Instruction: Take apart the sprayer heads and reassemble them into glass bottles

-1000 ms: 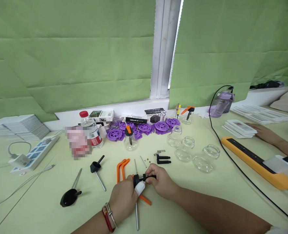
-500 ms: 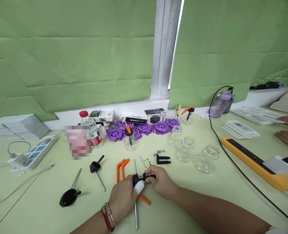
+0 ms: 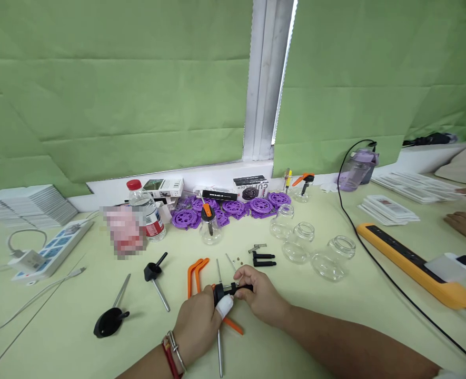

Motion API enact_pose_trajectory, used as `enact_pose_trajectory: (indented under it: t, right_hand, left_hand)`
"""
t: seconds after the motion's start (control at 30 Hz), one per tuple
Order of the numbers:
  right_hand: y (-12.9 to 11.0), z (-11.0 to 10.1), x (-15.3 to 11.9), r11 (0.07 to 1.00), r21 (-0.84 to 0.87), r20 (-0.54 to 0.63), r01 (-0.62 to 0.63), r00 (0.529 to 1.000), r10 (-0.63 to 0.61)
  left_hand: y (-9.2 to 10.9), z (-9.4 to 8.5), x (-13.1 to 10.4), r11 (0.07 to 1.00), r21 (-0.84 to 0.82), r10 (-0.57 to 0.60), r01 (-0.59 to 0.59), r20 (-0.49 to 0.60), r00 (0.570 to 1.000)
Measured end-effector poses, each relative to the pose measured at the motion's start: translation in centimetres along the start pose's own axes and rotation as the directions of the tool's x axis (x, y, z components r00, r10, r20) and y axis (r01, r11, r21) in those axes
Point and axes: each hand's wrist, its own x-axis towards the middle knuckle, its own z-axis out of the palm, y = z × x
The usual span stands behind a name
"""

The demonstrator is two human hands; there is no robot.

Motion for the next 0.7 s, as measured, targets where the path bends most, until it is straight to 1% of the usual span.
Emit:
enact_pose_trajectory:
  t: [0.13,0.33,0.53,0.7]
  right_hand:
    - [0.07,0.1,0.1,1.0,0.008,-0.004,-0.012,1.0,0.012]
    - [0.3,-0.02,0.1,1.0,-0.004,-0.035,0.029,0.999,-0.029]
    - [-0.18,-0.15,0.22,0.998,-0.049,0.011,-0.026,1.0,0.027]
    - [0.05,0.03,0.14,0.999,-0.033,-0.027,0.028,0.999,-0.029]
  left_hand:
    - [0.13,-0.13,-0.05,1.0,0.002,-0.003,0.003,0.006,1.0]
    - [0.27,-0.36,-0.11,1.0,0.0,-0.008,0.008,0.003,1.0]
    - [0.28,-0.31,-0.17,1.0,0.004,-0.008,0.008,0.005,1.0]
    - [0.19,-0.13,-0.07,1.0,0.004,-0.001,0.001,-0.013,1.0]
